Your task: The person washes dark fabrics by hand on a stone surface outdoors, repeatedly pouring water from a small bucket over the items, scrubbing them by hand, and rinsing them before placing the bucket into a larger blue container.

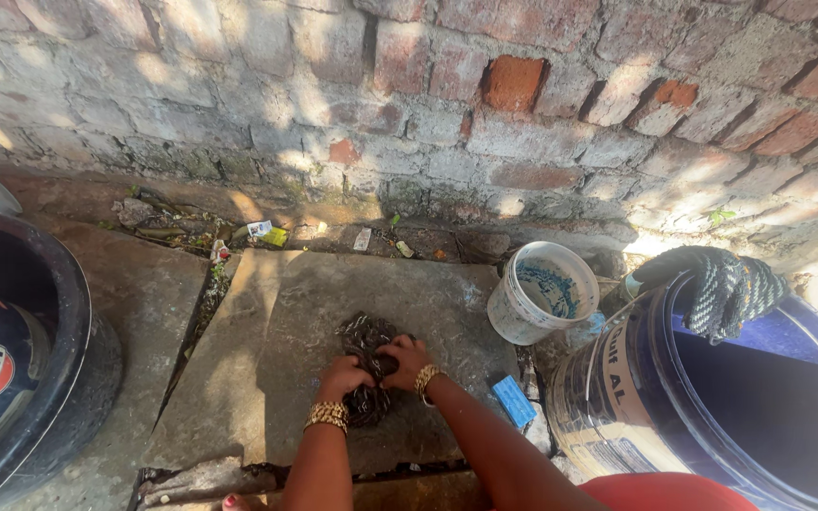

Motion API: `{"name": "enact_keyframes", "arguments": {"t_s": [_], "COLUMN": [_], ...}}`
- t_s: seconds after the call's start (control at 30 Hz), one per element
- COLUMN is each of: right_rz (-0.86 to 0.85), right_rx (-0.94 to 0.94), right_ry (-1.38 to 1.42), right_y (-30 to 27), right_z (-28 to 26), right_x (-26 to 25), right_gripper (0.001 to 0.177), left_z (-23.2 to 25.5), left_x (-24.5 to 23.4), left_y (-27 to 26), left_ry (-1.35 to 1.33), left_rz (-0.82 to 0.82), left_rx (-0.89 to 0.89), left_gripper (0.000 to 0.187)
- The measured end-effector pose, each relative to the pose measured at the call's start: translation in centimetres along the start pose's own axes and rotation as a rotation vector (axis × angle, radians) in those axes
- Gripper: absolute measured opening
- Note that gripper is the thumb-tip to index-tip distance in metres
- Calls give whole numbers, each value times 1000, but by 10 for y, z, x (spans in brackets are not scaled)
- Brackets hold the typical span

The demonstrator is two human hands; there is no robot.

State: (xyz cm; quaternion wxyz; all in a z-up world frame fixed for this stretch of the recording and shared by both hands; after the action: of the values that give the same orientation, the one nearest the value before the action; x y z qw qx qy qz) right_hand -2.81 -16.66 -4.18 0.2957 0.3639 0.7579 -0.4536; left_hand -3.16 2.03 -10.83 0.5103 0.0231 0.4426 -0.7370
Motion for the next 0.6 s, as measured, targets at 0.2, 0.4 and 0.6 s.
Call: {"name": "enact_keyframes", "arguments": {"t_s": [0.2,0.4,0.6], "right_rz": [86,387,11], "right_rx": [-10,335,514], "right_ry": [540,596,952], "right_y": [28,30,17], "right_z": [40,80,38], "right_x": [-13,-25,9], "right_gripper": [61,58,78], "left_z": [-9,-23,3], "left_x": [-21,-40,-7], "left_y": [0,-4,-7], "left_ry": [-311,-523,-637], "left_rz": [-33,368,206], "left_rx": [-30,-187,-128], "left_gripper": [55,68,95]}}
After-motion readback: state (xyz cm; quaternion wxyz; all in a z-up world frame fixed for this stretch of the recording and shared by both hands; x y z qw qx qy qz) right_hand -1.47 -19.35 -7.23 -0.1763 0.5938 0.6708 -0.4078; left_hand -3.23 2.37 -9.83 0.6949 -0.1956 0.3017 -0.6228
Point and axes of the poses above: each hand's wrist, its own y-axis towards the middle knuckle, its own x-axis out of the palm, z = x × y, the point moved 1 cm from there along y, towards the middle knuckle, and after that the axes turned 4 degrees about y, right-handed, at the moved point
